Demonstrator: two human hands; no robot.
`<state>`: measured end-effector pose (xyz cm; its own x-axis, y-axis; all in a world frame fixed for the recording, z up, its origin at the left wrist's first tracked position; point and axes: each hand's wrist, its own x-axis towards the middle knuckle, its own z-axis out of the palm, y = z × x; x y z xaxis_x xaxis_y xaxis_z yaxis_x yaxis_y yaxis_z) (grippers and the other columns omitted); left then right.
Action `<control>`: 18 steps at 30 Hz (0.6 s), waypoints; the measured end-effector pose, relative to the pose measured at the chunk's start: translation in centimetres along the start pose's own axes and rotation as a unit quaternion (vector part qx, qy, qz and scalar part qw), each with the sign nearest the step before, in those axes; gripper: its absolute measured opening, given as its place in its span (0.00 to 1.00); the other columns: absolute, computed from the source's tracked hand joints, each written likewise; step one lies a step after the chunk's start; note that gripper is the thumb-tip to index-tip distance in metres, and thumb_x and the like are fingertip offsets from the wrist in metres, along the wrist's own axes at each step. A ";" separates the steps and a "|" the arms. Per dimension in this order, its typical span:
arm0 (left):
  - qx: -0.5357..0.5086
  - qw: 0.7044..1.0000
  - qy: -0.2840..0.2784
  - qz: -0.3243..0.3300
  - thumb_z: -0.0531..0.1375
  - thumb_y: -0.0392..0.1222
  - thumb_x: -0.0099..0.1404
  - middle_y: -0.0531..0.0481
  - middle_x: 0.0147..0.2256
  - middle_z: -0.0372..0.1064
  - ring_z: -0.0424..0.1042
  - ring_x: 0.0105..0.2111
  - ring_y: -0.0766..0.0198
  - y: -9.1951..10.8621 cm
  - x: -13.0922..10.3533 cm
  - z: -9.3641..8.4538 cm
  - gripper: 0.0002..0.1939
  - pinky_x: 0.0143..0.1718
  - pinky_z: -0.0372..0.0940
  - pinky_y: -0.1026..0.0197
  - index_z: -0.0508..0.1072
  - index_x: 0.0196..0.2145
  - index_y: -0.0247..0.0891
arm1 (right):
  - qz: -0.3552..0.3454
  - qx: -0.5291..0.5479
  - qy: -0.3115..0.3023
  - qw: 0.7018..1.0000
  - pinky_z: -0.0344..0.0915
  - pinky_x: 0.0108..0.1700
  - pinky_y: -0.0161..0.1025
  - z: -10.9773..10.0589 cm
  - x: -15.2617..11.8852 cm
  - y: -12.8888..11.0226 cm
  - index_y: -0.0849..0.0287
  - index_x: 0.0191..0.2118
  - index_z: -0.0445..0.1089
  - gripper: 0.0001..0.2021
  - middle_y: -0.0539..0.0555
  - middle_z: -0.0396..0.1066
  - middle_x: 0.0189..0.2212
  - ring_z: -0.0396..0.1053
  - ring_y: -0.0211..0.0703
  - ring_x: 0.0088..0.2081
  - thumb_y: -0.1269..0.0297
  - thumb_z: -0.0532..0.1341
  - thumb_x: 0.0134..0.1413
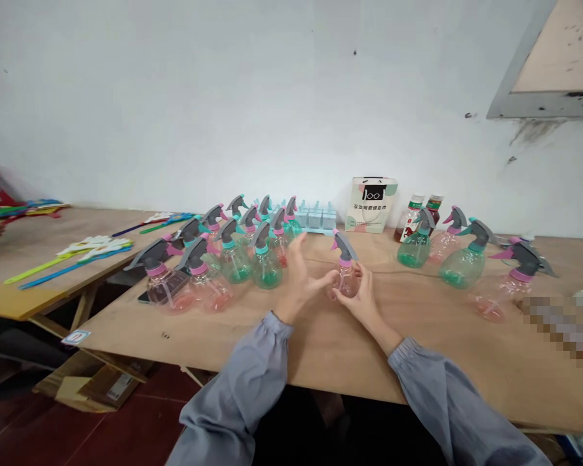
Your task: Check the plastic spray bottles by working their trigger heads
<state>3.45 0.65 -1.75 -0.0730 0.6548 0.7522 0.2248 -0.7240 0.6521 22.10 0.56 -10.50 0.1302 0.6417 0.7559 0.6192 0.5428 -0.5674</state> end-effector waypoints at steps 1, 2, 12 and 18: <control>0.027 0.999 -0.037 0.009 0.72 0.56 0.49 0.34 0.64 0.53 0.54 0.67 0.42 0.7 -0.4 1.3 0.51 0.66 0.51 0.40 0.55 0.64 0.40 | -0.011 -0.012 -0.008 1.000 0.65 0.58 0.60 0.1 -0.3 -0.5 0.58 0.65 0.52 0.42 0.63 0.60 0.53 0.64 0.58 0.54 0.55 0.69 0.46; 0.036 0.997 -0.064 0.006 0.72 0.54 0.51 0.34 0.64 0.54 0.55 0.66 0.43 1.2 -0.8 2.4 0.50 0.66 0.51 0.40 0.54 0.65 0.41 | -0.023 -0.024 -0.016 0.999 0.65 0.58 0.61 0.3 -0.7 -0.9 0.57 0.65 0.53 0.41 0.63 0.59 0.53 0.63 0.59 0.55 0.57 0.69 0.46; -0.125 0.981 0.006 -0.149 0.66 0.41 0.58 0.49 0.41 0.69 0.70 0.41 0.62 2.0 -1.1 3.5 0.16 0.49 0.64 0.56 0.70 0.44 0.41 | -0.152 0.028 -0.078 0.985 0.63 0.61 0.64 0.0 -1.2 -1.7 0.56 0.65 0.50 0.44 0.66 0.59 0.58 0.61 0.63 0.60 0.45 0.68 0.48; -0.216 0.958 0.002 -0.187 0.65 0.39 0.54 0.49 0.41 0.73 0.72 0.40 0.62 1.9 0.0 0.6 0.10 0.40 0.66 0.61 0.71 0.35 0.41 | 0.087 0.012 0.262 0.961 0.50 0.67 0.62 -6.2 6.3 4.7 0.56 0.64 0.47 0.33 0.64 0.52 0.63 0.53 0.57 0.66 0.46 0.55 0.61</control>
<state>4.47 -0.59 -0.62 -0.0740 0.8858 0.4581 -0.2417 -0.4616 0.8535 30.59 3.76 -6.41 0.6061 0.3664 0.7060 0.5357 0.4681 -0.7028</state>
